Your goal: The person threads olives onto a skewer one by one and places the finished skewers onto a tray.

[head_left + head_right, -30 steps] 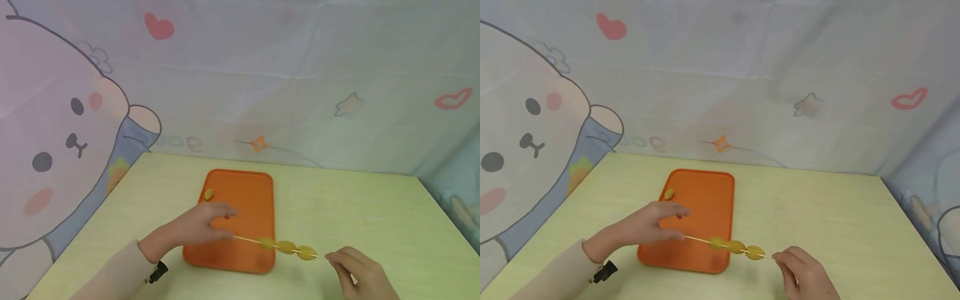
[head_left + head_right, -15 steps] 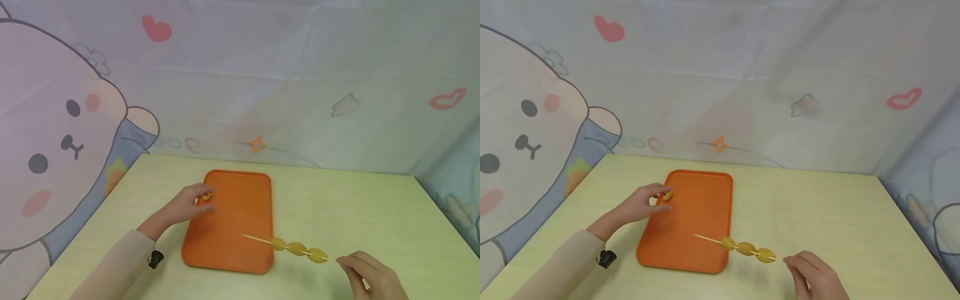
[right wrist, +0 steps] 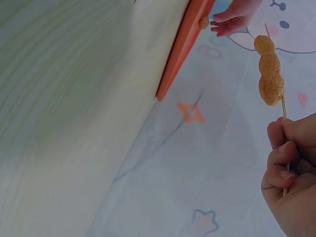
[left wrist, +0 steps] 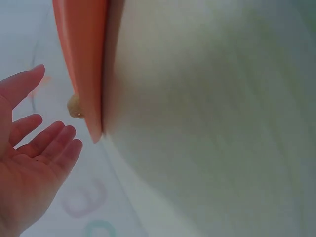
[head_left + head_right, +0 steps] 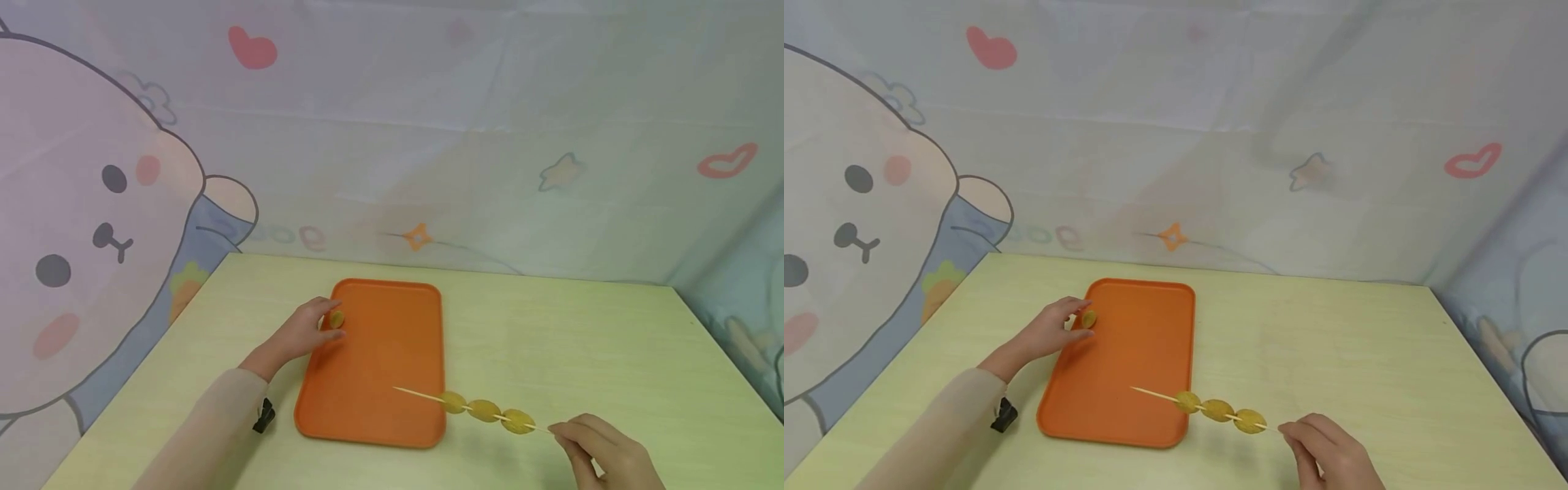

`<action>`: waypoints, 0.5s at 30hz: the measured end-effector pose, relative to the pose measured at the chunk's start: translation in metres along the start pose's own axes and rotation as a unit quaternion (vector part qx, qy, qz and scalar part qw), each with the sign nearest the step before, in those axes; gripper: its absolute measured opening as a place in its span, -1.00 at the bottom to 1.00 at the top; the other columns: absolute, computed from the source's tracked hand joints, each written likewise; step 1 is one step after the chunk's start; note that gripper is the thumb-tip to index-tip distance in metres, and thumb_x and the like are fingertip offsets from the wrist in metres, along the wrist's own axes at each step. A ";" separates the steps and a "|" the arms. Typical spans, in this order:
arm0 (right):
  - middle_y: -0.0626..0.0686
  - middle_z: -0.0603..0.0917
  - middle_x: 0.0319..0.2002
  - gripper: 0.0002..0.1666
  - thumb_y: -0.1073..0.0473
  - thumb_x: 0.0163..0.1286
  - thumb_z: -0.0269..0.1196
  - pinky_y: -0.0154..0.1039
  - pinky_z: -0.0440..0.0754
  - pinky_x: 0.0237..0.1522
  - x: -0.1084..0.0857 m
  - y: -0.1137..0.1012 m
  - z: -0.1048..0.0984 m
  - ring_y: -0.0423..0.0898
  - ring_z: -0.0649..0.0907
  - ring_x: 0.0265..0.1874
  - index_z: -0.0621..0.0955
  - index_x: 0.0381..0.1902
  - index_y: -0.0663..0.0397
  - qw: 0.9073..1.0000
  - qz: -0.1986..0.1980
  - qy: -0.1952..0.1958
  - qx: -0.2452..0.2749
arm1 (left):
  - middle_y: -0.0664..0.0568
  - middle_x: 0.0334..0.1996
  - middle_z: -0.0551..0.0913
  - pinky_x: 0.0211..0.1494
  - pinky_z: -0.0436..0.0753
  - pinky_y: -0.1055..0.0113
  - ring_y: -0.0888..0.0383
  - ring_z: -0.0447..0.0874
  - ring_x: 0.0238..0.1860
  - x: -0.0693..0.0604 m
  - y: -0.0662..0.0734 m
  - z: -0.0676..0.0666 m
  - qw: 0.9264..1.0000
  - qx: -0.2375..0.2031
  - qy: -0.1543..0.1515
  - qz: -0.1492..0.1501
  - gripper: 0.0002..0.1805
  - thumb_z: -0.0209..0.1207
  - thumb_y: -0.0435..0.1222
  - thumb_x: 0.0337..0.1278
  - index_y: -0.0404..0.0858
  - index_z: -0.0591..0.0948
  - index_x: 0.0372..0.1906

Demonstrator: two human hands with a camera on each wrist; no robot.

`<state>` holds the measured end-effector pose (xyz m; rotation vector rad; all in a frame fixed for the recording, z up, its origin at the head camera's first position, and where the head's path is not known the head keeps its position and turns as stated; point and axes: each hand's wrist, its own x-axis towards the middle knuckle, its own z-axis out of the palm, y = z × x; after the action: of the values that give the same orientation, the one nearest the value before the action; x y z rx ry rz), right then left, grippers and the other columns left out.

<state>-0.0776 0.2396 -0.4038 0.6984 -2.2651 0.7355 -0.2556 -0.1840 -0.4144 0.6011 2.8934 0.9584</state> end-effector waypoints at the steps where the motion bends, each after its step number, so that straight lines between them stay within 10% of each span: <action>1: -0.24 0.56 -0.47 -0.38 -0.21 0.48 -0.12 -0.66 0.31 -0.57 0.000 0.000 0.000 -0.46 0.38 -0.57 0.70 -0.41 0.03 1.000 -0.002 0.001 0.000 | -0.31 0.24 0.40 0.26 0.42 -0.09 -0.23 0.36 0.26 0.001 -0.001 0.001 1.000 0.002 0.001 -0.002 -0.32 0.28 -0.25 0.19 -0.45 0.34 0.34; 15: -0.23 0.57 -0.47 -0.40 -0.19 0.49 -0.10 -0.66 0.31 -0.57 0.000 0.002 0.001 -0.46 0.39 -0.57 0.70 -0.42 0.05 1.000 -0.009 0.003 0.006 | -0.26 0.02 0.53 0.06 0.55 0.06 -0.06 0.52 -0.08 0.022 -0.010 0.005 0.999 0.047 -0.012 0.003 -0.43 0.28 -0.30 0.18 -0.51 0.45 0.22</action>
<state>-0.0790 0.2401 -0.4054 0.7208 -2.2476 0.7432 -0.2784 -0.1801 -0.4221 0.6224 2.9301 0.8135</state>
